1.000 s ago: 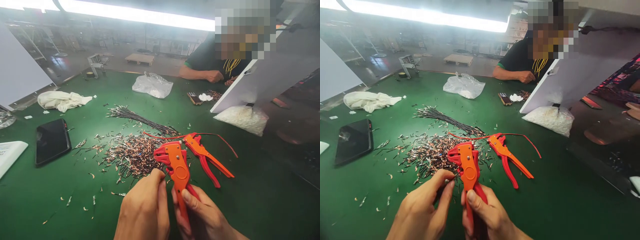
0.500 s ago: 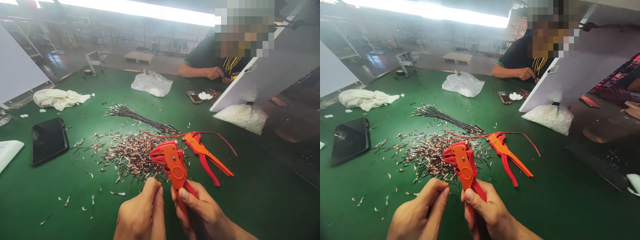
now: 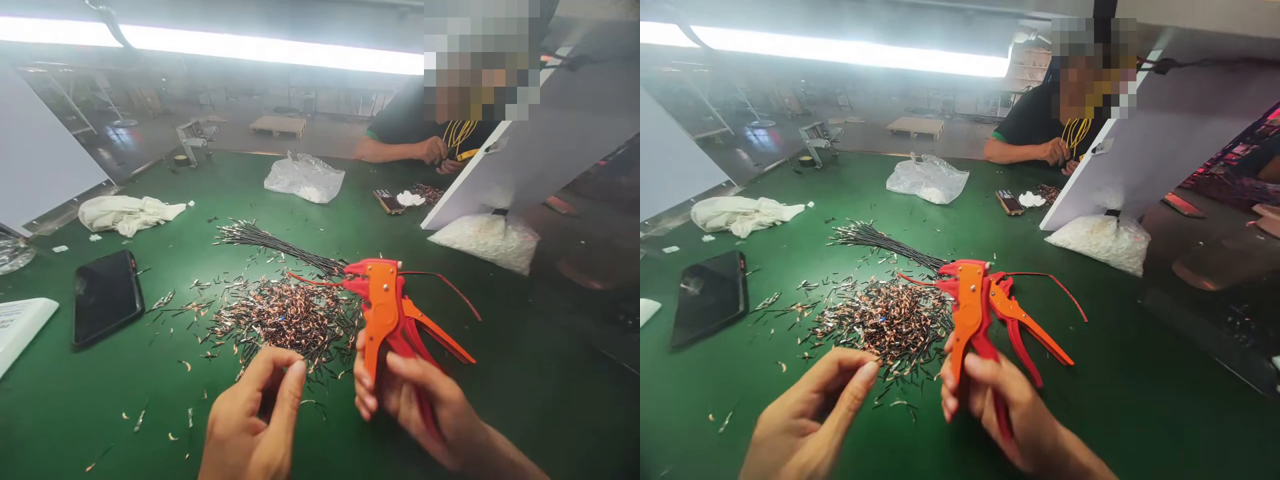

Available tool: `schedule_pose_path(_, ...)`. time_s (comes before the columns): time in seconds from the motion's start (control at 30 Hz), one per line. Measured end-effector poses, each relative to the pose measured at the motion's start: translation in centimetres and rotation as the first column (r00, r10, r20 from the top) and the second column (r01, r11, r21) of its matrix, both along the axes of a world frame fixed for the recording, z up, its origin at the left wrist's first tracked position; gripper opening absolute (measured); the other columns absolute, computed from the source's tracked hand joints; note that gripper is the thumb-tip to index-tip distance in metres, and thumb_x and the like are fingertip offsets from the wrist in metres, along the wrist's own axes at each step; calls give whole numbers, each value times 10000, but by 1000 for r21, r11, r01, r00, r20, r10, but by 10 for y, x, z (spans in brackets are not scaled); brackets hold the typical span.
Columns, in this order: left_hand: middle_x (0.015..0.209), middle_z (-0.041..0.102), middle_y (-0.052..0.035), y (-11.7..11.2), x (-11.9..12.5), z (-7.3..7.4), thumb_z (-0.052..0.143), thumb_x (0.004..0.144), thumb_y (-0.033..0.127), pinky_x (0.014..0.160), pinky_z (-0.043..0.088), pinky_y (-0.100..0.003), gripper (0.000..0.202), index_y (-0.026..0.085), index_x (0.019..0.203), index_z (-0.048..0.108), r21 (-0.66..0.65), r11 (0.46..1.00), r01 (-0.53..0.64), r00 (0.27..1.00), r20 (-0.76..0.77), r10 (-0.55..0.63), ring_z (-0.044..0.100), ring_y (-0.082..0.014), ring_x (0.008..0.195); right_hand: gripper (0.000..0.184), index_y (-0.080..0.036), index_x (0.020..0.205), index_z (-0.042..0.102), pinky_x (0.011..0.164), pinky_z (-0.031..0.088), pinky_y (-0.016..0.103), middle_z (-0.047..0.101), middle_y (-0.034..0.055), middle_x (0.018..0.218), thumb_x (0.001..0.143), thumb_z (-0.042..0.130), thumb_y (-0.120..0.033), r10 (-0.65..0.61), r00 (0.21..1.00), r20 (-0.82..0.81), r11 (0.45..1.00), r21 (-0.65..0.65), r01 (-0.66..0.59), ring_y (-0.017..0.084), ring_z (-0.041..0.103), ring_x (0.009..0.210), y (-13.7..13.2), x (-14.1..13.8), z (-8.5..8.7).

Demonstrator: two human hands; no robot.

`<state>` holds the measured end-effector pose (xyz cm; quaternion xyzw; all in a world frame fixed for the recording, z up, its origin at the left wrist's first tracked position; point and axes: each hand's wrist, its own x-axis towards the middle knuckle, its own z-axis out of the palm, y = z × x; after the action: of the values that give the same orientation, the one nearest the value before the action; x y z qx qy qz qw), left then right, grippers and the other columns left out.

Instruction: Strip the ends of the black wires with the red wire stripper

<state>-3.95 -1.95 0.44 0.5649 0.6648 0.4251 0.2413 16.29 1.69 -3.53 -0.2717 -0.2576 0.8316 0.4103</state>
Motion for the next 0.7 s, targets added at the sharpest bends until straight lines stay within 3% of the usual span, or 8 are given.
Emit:
schedule_pose_path(0.1, 695, 686, 45, 13, 3, 6, 531, 944, 310, 565, 479, -201, 219, 246, 790, 673, 44, 997, 60, 998, -3, -60, 616, -124, 601, 319, -148, 1133, 648, 749, 456, 350, 659, 65, 879, 887, 655, -351, 26, 1000, 0, 994, 102, -26, 197, 593, 784, -10, -7, -7)
schedule_pose_path(0.27, 648, 655, 55, 18, 9, 9, 517, 950, 297, 619, 491, -223, 241, 252, 771, 672, 88, 991, 105, 990, -109, -95, 575, -118, 544, 368, -118, 1129, 631, 732, 464, 347, 660, 61, 837, 845, 667, -350, 58, 995, -77, 996, 64, -53, 186, 604, 732, -20, -16, -14)
schedule_pose_path(0.53, 618, 653, 48, 15, 12, 6, 502, 965, 281, 407, 342, -188, 246, 246, 783, 665, 89, 987, 136, 981, -152, -121, 600, -102, 552, 372, -105, 1107, 628, 640, 474, 293, 649, 65, 804, 802, 652, -316, 125, 966, -225, 992, 52, -116, 160, 601, 640, -22, -20, -17)
schedule_pose_path(0.7, 542, 617, 97, 18, -4, 12, 578, 931, 272, 394, 367, -164, 154, 267, 866, 717, 130, 984, 124, 988, -105, -111, 512, -70, 408, 366, -104, 1105, 640, 657, 447, 290, 658, 77, 757, 795, 629, -299, 216, 931, -295, 975, 21, -220, 158, 582, 634, -23, -12, -19)
